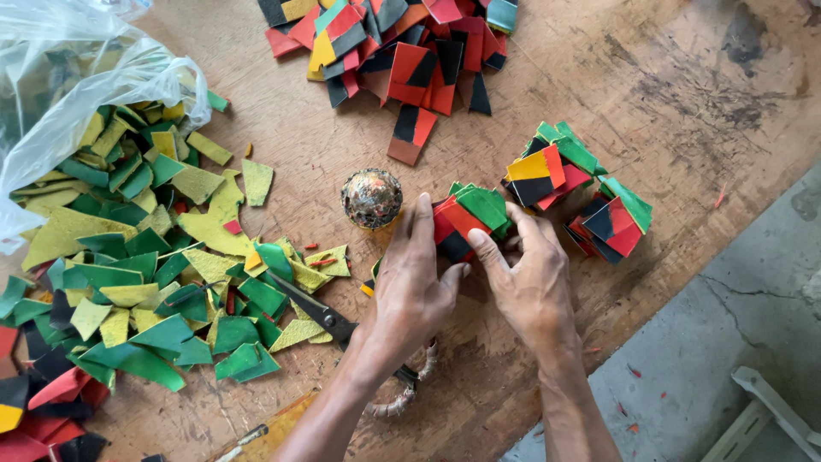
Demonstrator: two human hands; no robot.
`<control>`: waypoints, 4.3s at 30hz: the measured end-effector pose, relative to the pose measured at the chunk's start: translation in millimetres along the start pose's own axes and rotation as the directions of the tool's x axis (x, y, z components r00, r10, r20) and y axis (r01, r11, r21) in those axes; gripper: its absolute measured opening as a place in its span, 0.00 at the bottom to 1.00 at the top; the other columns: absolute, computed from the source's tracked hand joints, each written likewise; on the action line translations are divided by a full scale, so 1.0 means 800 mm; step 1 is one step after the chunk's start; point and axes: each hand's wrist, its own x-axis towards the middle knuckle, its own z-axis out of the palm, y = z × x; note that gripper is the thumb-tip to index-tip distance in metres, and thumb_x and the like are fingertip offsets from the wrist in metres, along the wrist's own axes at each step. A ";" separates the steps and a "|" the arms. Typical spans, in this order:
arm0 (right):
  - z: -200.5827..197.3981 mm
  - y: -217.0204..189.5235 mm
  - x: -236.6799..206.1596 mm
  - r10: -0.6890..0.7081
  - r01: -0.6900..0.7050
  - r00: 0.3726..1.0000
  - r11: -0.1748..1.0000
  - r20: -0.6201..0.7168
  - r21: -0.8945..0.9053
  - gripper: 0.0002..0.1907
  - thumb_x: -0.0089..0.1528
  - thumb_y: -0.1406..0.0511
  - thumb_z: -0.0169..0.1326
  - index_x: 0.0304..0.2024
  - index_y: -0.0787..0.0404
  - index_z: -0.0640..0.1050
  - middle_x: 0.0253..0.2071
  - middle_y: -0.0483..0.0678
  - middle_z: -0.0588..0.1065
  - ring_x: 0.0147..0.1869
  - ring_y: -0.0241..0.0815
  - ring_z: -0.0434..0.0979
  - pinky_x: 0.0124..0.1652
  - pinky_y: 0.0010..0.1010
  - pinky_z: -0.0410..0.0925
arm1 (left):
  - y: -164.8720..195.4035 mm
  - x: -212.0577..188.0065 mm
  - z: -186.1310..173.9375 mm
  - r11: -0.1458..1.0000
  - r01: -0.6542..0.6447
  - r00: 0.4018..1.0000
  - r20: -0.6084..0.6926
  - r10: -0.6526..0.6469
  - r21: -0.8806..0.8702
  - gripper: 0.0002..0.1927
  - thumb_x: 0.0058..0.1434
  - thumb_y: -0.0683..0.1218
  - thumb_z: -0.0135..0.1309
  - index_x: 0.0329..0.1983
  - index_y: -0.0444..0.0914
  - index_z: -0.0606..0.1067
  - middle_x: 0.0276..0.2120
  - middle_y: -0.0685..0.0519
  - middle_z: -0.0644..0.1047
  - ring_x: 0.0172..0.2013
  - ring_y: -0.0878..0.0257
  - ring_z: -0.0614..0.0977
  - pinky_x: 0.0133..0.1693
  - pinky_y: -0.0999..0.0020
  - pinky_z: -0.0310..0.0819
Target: The person cuts small multicolored foam pieces with scissors at a wooden workbench, then picks pieces from piles of red, green, yellow and black scraps and aligns and stacks them into small layered piles, occasionally trimming edges off pieces before adding them to the stacks.
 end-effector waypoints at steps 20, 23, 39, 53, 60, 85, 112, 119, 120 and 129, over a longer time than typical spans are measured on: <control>0.014 -0.063 -0.152 -0.428 0.445 0.882 0.894 0.195 -0.052 0.29 0.54 0.64 0.66 0.57 0.59 0.74 0.54 0.54 0.72 0.58 0.56 0.71 0.55 0.44 0.68 | -0.008 -0.200 -0.086 0.994 -0.074 0.992 -0.093 0.082 0.082 0.39 0.50 0.34 0.58 0.68 0.30 0.62 0.66 0.33 0.64 0.64 0.38 0.69 0.63 0.54 0.64; 0.037 -0.078 -0.174 -0.475 0.497 0.846 0.867 0.242 -0.032 0.30 0.55 0.62 0.64 0.60 0.58 0.73 0.57 0.55 0.71 0.61 0.58 0.67 0.58 0.46 0.64 | -0.029 -0.243 -0.090 0.992 -0.051 0.978 -0.195 0.073 0.115 0.36 0.52 0.36 0.60 0.66 0.31 0.65 0.65 0.35 0.66 0.62 0.38 0.70 0.61 0.51 0.65; 0.144 -0.136 -0.208 -0.624 0.612 0.758 0.781 0.192 0.123 0.25 0.68 0.65 0.53 0.67 0.66 0.69 0.72 0.64 0.63 0.75 0.62 0.64 0.71 0.45 0.59 | -0.127 -0.427 -0.131 0.979 -0.053 0.857 -0.495 0.145 0.196 0.29 0.56 0.40 0.63 0.61 0.32 0.71 0.65 0.37 0.67 0.64 0.39 0.68 0.64 0.48 0.63; 0.176 -0.170 -0.248 -0.742 0.769 0.619 0.639 0.256 -0.010 0.26 0.64 0.63 0.61 0.63 0.66 0.73 0.63 0.60 0.74 0.67 0.59 0.71 0.66 0.45 0.65 | -0.148 -0.447 -0.147 0.973 0.071 0.860 -0.507 0.052 0.220 0.33 0.58 0.49 0.63 0.62 0.27 0.68 0.65 0.35 0.66 0.66 0.41 0.65 0.68 0.47 0.52; 0.191 -0.184 -0.270 -0.781 0.815 0.567 0.579 0.262 -0.035 0.33 0.62 0.58 0.64 0.65 0.67 0.71 0.66 0.62 0.70 0.69 0.62 0.68 0.67 0.47 0.62 | -0.160 -0.465 -0.156 0.979 0.036 0.858 -0.509 0.073 0.201 0.33 0.59 0.49 0.61 0.64 0.28 0.68 0.66 0.37 0.66 0.68 0.43 0.64 0.71 0.48 0.50; 0.198 -0.164 -0.285 -0.794 0.820 0.572 0.557 0.207 -0.128 0.18 0.65 0.63 0.68 0.53 0.63 0.78 0.55 0.52 0.75 0.58 0.52 0.71 0.61 0.40 0.67 | -0.233 -0.590 -0.359 0.940 0.319 0.535 -0.795 -0.285 -0.123 0.07 0.64 0.39 0.62 0.40 0.34 0.74 0.31 0.52 0.80 0.33 0.65 0.82 0.37 0.68 0.75; 0.160 -0.206 -0.311 -0.652 0.760 0.465 0.640 0.599 0.107 0.33 0.47 0.59 0.70 0.54 0.59 0.79 0.50 0.49 0.74 0.57 0.51 0.67 0.57 0.40 0.64 | -0.197 -0.491 -0.221 0.994 0.099 0.909 -0.402 -0.108 -0.042 0.54 0.46 0.40 0.71 0.75 0.41 0.57 0.52 0.50 0.78 0.55 0.52 0.74 0.61 0.57 0.66; 0.162 -0.205 -0.305 -0.621 0.745 0.468 0.660 0.629 0.097 0.34 0.47 0.58 0.70 0.55 0.56 0.79 0.50 0.49 0.73 0.59 0.51 0.65 0.59 0.41 0.61 | -0.190 -0.462 -0.203 0.989 0.098 0.837 -0.547 -0.022 0.110 0.61 0.42 0.52 0.75 0.73 0.29 0.52 0.57 0.39 0.70 0.57 0.44 0.69 0.59 0.49 0.60; 0.164 -0.204 -0.303 -0.626 0.745 0.459 0.658 0.631 0.111 0.34 0.46 0.58 0.71 0.55 0.56 0.79 0.50 0.48 0.73 0.59 0.51 0.65 0.59 0.41 0.61 | -0.190 -0.457 -0.202 0.986 0.104 0.833 -0.553 -0.017 0.127 0.61 0.43 0.52 0.75 0.73 0.29 0.52 0.57 0.39 0.71 0.57 0.44 0.70 0.59 0.49 0.60; 0.160 -0.188 -0.287 -0.653 0.720 0.420 0.663 0.631 0.207 0.36 0.45 0.59 0.70 0.57 0.55 0.77 0.51 0.46 0.74 0.59 0.48 0.67 0.61 0.39 0.60 | -0.199 -0.450 -0.196 0.997 -0.070 0.909 -0.413 0.052 -0.027 0.52 0.51 0.37 0.66 0.76 0.34 0.53 0.54 0.45 0.75 0.54 0.49 0.76 0.61 0.55 0.65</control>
